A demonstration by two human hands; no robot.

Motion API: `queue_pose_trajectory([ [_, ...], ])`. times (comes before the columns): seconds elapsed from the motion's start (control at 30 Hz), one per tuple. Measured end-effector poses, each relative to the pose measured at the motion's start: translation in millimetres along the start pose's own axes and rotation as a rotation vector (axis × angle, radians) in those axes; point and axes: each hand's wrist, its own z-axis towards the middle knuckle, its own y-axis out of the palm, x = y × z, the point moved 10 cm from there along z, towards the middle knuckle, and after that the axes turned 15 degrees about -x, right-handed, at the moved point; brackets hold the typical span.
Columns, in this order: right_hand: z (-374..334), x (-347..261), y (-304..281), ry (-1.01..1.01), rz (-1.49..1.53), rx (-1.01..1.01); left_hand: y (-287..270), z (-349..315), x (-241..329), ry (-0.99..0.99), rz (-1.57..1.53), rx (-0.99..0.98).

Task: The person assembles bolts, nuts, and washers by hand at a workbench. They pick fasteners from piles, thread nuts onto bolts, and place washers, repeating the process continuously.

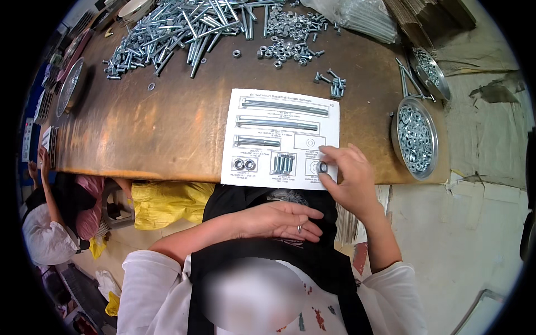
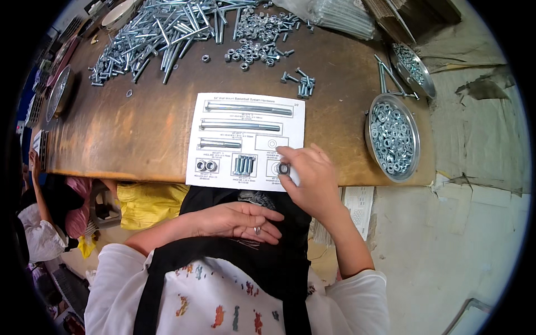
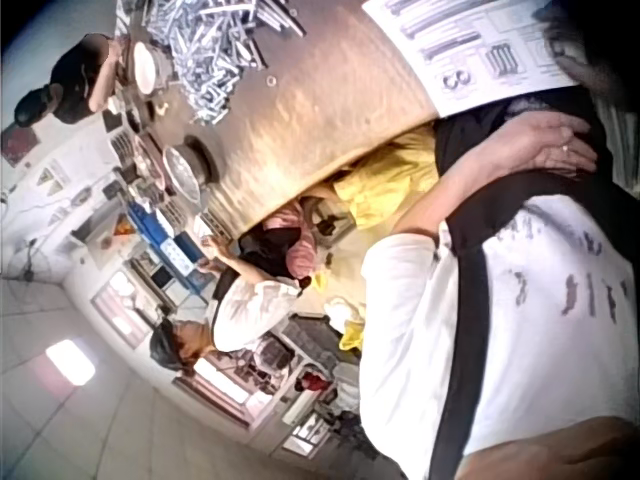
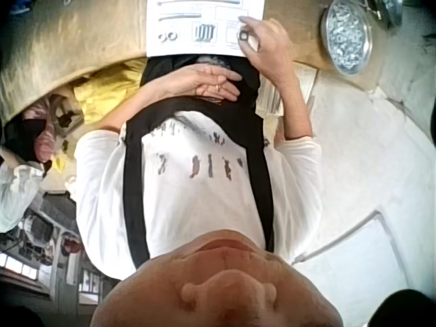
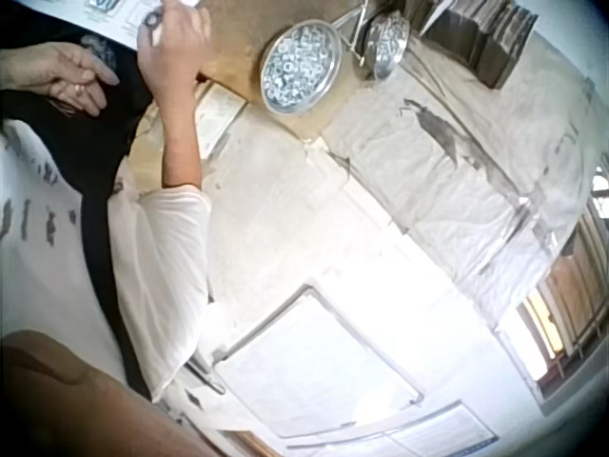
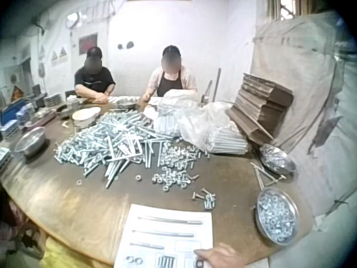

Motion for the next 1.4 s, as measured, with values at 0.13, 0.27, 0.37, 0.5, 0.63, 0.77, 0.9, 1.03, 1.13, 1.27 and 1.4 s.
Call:
queue_pose_trajectory([
  [0.13,6,-13,12,0.014,-0.198,-0.039,0,-7,13,0.094,-0.028,-0.002],
  [0.27,4,-4,8,0.201,-0.062,-0.091,0,-7,31,0.202,-0.024,0.077],
  [0.37,-13,-9,-11,0.246,0.154,0.034,-8,-19,52,0.351,0.027,0.273],
  [0.5,-15,-52,-26,0.024,-0.115,0.173,12,17,84,0.516,0.124,0.199],
  [0.63,-75,25,-102,0.354,-0.459,0.496,27,11,103,0.49,0.274,0.306],
  [0.77,-70,70,-130,0.494,-0.387,0.551,0,-68,117,0.544,0.68,0.582],
  [0.9,23,90,-40,0.294,0.172,0.093,-27,-161,110,0.793,0.873,1.058],
  [1.03,64,100,-25,0.217,0.082,0.104,-54,-200,82,0.576,0.985,1.325],
  [1.13,74,106,-20,0.354,0.057,0.011,-55,-193,65,0.515,0.851,1.247],
  [1.27,71,99,-27,0.386,-0.036,0.024,-62,-192,62,0.553,0.696,1.21],
  [1.4,58,101,-28,0.443,0.045,0.014,-69,-193,55,0.56,0.509,1.13],
])
